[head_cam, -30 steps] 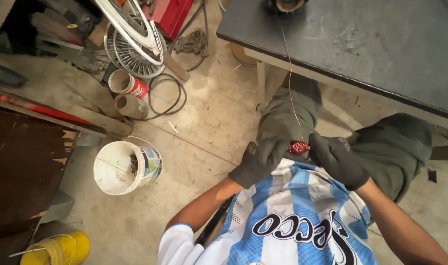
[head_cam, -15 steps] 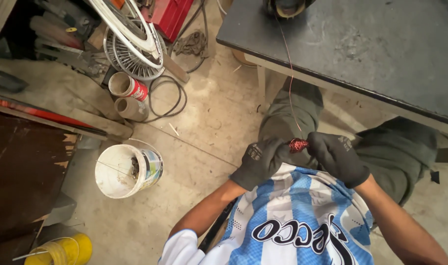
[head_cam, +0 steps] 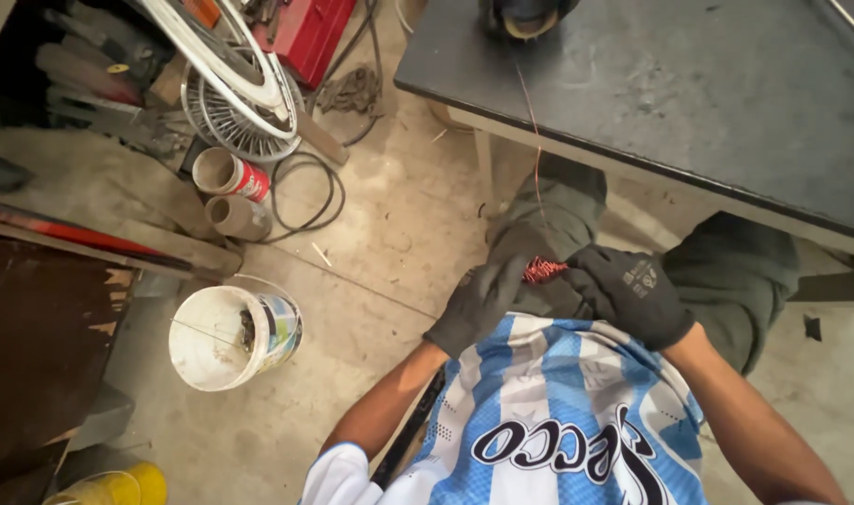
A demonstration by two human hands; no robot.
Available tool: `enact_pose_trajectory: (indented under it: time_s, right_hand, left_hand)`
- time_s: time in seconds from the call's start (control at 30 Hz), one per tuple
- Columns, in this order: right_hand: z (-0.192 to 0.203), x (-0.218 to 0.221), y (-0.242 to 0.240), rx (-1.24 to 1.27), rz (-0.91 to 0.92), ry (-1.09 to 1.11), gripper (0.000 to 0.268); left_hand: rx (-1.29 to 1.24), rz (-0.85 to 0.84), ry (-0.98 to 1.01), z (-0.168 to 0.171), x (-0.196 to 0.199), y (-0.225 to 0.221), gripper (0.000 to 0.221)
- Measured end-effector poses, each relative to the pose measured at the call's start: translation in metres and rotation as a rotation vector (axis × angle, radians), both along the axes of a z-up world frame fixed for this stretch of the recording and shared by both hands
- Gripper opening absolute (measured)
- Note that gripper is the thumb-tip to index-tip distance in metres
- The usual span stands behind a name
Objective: Winding copper wire coils and fitting them into a motor stator during a repair process
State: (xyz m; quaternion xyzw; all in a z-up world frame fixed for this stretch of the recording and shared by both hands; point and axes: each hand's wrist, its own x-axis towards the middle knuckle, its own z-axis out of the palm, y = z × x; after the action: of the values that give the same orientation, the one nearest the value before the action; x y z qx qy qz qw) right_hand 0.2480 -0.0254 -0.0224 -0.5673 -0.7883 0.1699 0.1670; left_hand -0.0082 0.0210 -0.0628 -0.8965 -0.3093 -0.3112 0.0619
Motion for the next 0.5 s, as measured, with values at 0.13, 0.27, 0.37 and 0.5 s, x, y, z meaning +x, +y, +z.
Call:
enact_pose_trajectory:
  time_s: [0.13, 0.27, 0.37, 0.5]
  right_hand:
    - [-0.030, 0.010, 0.004, 0.160, 0.053, -0.019, 0.030]
    - [-0.027, 0.008, 0.002, 0.118, 0.025, -0.018, 0.032]
    - [-0.009, 0.010, 0.010, -0.038, 0.079, 0.078, 0.035]
    - [-0.040, 0.017, 0.011, -0.161, 0.065, 0.207, 0.032]
  left_hand:
    - [-0.005, -0.024, -0.024, 0.010, 0.002, 0.007, 0.034]
    - [-0.368, -0.090, -0.167, 0.010, 0.003, 0.011, 0.030]
    - [-0.664, -0.095, -0.302, 0.068, 0.008, 0.019, 0.031]
    - [-0.718, -0.055, -0.344, 0.108, 0.008, 0.014, 0.022]
